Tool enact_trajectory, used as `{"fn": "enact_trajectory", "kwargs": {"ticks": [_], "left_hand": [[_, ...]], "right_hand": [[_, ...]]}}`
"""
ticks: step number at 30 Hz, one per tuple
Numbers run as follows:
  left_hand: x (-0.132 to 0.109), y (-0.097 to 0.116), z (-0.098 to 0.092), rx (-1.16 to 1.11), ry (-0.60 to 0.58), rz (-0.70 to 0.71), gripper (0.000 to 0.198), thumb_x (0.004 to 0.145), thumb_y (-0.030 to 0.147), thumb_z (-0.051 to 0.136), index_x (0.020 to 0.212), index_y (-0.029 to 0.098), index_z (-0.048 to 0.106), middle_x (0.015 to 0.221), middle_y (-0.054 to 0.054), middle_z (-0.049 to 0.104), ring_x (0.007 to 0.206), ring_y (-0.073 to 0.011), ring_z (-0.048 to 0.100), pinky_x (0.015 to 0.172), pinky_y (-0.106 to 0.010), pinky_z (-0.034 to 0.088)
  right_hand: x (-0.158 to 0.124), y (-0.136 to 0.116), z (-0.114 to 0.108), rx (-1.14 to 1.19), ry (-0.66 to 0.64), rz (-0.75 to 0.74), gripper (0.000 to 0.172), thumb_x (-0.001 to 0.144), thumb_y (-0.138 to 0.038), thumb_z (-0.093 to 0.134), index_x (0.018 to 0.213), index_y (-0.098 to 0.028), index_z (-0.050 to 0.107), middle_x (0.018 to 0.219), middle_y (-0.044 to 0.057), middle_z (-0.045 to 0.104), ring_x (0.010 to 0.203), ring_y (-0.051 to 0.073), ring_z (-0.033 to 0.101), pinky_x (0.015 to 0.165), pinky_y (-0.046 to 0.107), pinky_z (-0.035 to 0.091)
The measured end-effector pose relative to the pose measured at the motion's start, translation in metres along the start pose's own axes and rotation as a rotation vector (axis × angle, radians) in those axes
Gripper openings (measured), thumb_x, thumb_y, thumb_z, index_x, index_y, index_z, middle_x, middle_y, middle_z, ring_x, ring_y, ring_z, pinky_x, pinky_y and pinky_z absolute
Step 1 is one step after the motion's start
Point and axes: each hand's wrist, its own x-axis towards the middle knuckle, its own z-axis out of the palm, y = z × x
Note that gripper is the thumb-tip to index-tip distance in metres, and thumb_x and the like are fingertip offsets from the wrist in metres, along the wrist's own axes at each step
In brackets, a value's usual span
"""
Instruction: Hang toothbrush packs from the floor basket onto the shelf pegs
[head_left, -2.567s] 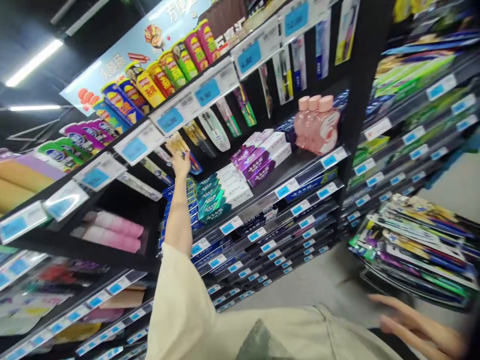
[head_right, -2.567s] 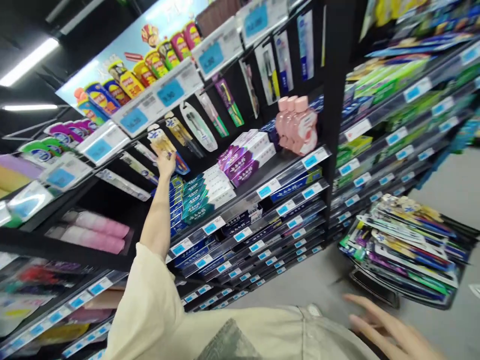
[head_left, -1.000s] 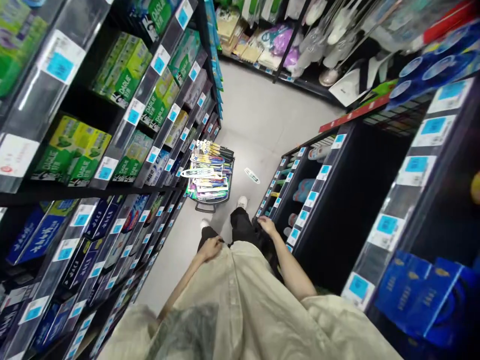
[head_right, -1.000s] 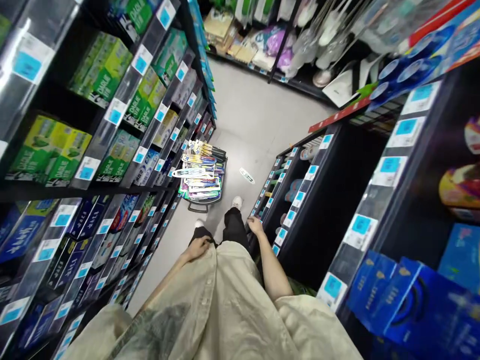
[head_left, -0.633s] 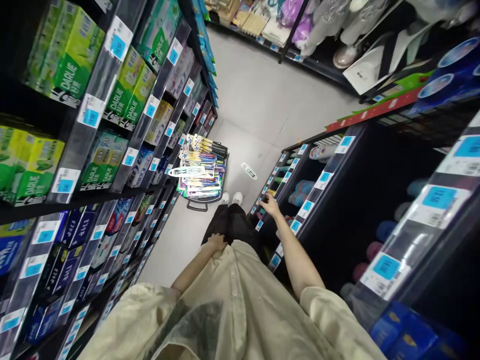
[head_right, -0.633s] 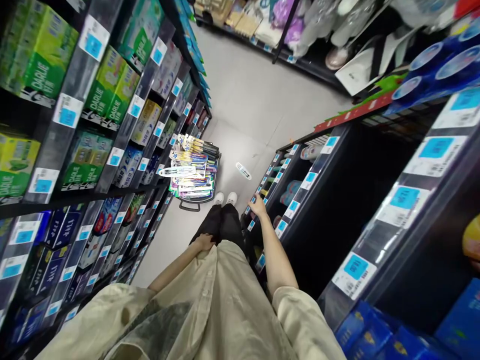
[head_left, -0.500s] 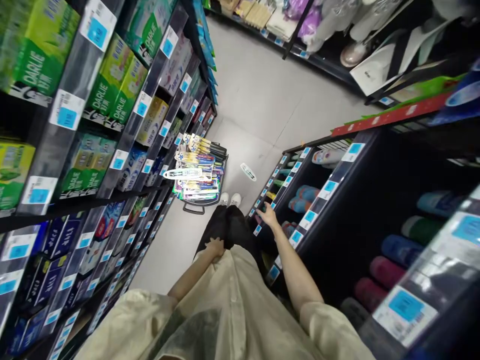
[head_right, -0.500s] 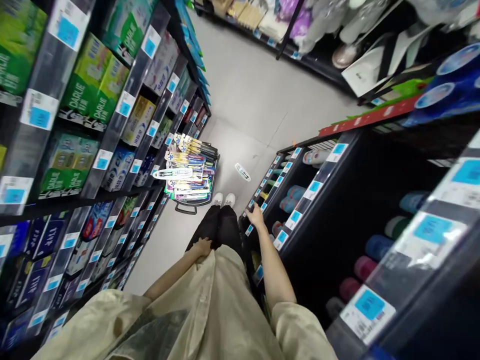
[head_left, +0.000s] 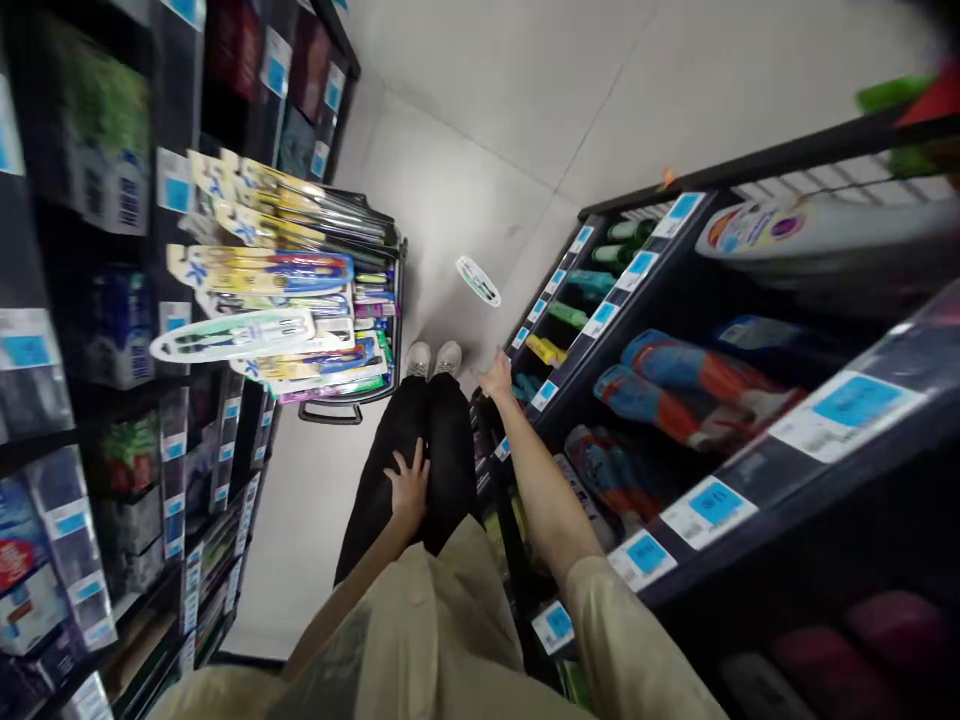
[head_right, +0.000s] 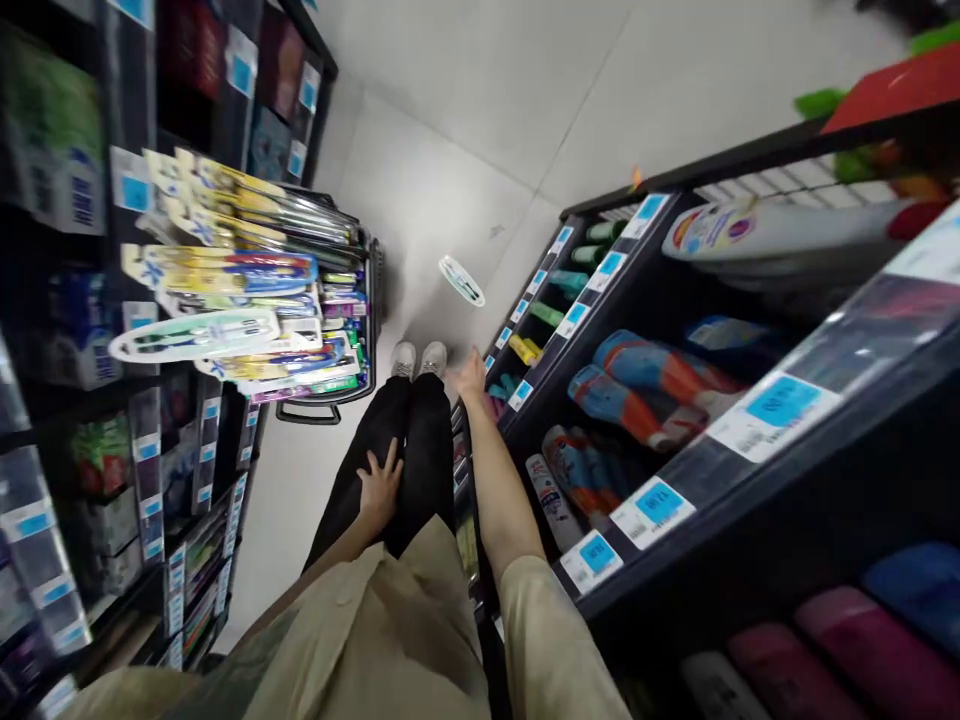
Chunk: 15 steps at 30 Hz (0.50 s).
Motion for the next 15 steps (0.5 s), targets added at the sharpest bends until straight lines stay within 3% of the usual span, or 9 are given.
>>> {"fn": "enact_trajectory", "kwargs": {"ticks": [5,10,13,15], "left_hand": [[0.023,-0.004,-0.007,0.033,0.007,0.037,0.074,0.09,0.01,0.057,0.16,0.026,0.042,0.175,-0.01,0.009,0.155,-0.0507,0.019,0.118,-0.067,0.032],[0.035,-0.007,-0.014,-0.011,0.097,0.041,0.067,0.085,0.008,0.058,0.15,0.026,0.057,0.174,-0.004,0.017,0.158,-0.0442,0.018,0.122,-0.063,0.032],[0.04,-0.007,-0.004,-0.073,0.213,0.069,0.061,0.082,0.012,0.066,0.142,0.027,0.065,0.173,-0.002,0.022,0.16,-0.0447,0.008,0.124,-0.068,0.028],[0.045,-0.011,0.01,-0.13,0.284,0.093,0.054,0.086,0.017,0.066,0.139,0.032,0.066,0.169,-0.001,0.032,0.159,-0.0435,0.015,0.121,-0.073,0.031]], "right_hand": [[0.097,0.002,0.017,0.015,0.119,0.003,0.085,0.087,-0.034,0.07,0.156,-0.008,0.028,0.157,0.023,0.041,0.147,0.033,0.038,0.122,0.048,0.033],[0.211,0.014,0.036,0.026,0.249,-0.052,0.08,0.088,-0.027,0.066,0.155,-0.008,0.028,0.157,0.021,0.038,0.147,0.032,0.033,0.124,0.05,0.03],[0.284,0.023,0.057,0.025,0.335,-0.162,0.082,0.088,-0.029,0.066,0.157,-0.011,0.026,0.158,0.02,0.036,0.145,0.034,0.033,0.12,0.056,0.033],[0.325,0.027,0.075,0.014,0.355,-0.181,0.085,0.089,-0.032,0.066,0.159,-0.013,0.021,0.162,0.021,0.03,0.148,0.036,0.029,0.117,0.063,0.033]]}}
